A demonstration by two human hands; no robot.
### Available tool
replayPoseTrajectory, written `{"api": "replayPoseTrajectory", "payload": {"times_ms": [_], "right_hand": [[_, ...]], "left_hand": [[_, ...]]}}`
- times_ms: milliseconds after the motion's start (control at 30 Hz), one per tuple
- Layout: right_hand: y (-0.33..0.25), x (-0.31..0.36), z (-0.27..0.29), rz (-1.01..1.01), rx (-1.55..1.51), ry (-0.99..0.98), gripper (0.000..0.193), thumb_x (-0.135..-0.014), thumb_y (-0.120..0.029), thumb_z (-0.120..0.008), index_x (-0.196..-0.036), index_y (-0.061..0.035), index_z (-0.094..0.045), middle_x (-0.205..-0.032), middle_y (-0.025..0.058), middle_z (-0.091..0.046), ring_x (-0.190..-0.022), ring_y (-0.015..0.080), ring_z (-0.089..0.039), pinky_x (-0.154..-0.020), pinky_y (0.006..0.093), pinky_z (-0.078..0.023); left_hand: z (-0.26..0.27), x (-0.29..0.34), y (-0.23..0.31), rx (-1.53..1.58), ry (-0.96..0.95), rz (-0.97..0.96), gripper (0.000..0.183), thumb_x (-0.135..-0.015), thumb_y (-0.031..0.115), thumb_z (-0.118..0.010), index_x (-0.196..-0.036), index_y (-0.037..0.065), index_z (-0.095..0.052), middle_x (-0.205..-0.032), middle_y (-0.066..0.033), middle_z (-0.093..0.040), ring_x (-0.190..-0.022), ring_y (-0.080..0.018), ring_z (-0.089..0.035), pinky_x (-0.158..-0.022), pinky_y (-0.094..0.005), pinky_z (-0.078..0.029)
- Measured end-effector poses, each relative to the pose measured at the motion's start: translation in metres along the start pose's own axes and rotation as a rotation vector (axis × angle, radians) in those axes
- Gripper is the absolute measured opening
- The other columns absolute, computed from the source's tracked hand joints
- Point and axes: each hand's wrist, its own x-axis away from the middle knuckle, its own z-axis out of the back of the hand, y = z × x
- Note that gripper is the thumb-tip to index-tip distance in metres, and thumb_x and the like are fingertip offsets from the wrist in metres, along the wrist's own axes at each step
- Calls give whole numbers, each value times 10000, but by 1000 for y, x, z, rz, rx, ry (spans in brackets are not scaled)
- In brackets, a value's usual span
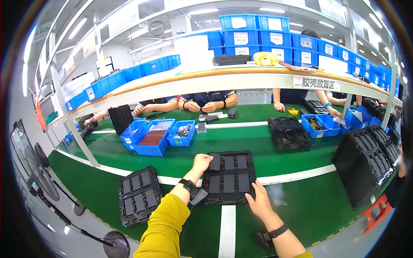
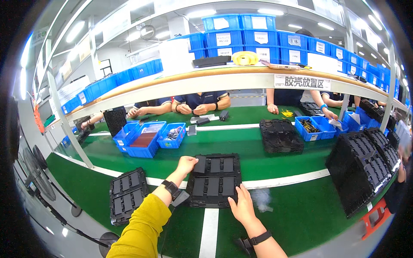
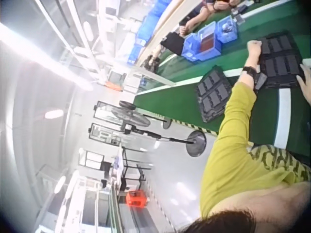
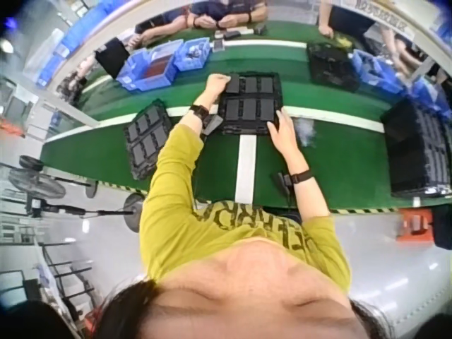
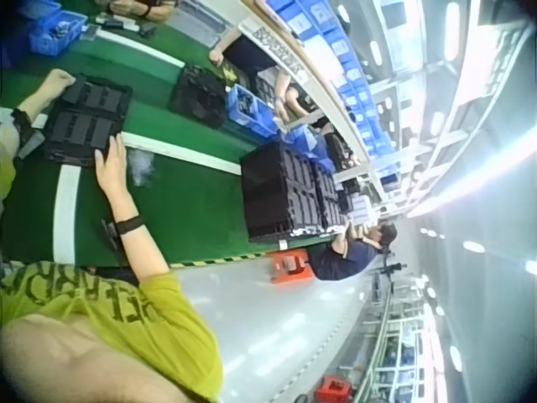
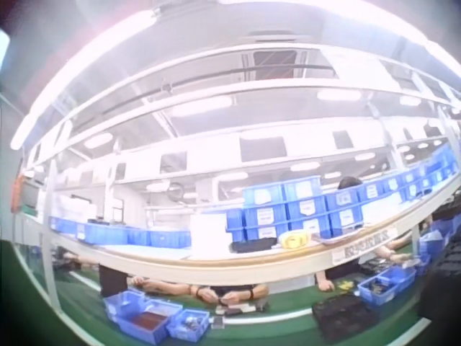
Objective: Assembling small black plastic components on an industrial assembly line.
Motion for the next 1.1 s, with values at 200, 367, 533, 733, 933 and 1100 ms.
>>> {"api": "replayPoseTrajectory", "payload": {"times_ms": [200, 367, 533, 733, 933, 1100], "right_hand": [[1, 3, -1, 17, 29, -11, 505, -774, -168, -621, -1168, 91, -440, -1280, 291, -366, -1194, 403, -359, -1000, 430, -305], [-3, 0, -3, 31, 37, -14, 503, -767, -168, -626, -1161, 88, -447, -1280, 290, -364, -1191, 405, -360, -998, 427, -308], [-4, 2, 0, -11, 134, 1, 555, -763, -216, -636, -1189, 72, -427, -1284, 319, -331, -1217, 434, -311, -1012, 475, -264], [-5, 4, -3, -46, 194, -98, 686, -786, -352, -610, -1264, 65, -350, -1305, 333, -288, -1258, 427, -249, -1037, 499, -201], [-4, 3, -3, -59, 204, -136, 760, -794, -410, -586, -1290, 88, -298, -1325, 332, -258, -1275, 418, -222, -1051, 497, -158], [-10, -3, -4, -67, 79, -102, 707, -807, -351, -582, -1297, 73, -297, -1304, 375, -240, -1262, 461, -212, -1053, 499, -149]], "left_hand": [[-17, -7, 6, -409, 74, -52, 220, -757, 225, -632, -804, 13, -671, -768, -189, -632, -752, -313, -626, -703, -371, -473], [-11, -6, 7, -498, 130, -132, 231, -762, 238, -615, -769, 13, -668, -790, -198, -623, -778, -337, -614, -723, -402, -471], [-11, -5, 8, -696, 24, -351, 271, -805, 254, -562, -755, 14, -675, -733, -187, -628, -781, -352, -598, -739, -414, -455], [22, 41, 10, -801, -340, -159, 547, -849, 416, -491, -1232, 26, -475, -1250, -293, -406, -1208, -385, -357, -1013, -392, -286], [30, 101, 9, -619, -483, -54, 865, -845, 513, -459, -1350, -86, -95, -1355, -385, -94, -1296, -456, -112, -1071, -410, -159], [20, 117, 4, -457, -344, -29, 792, -869, 412, -481, -1364, -63, -87, -1404, -309, -97, -1332, -376, -76, -1080, -361, -106]]}}
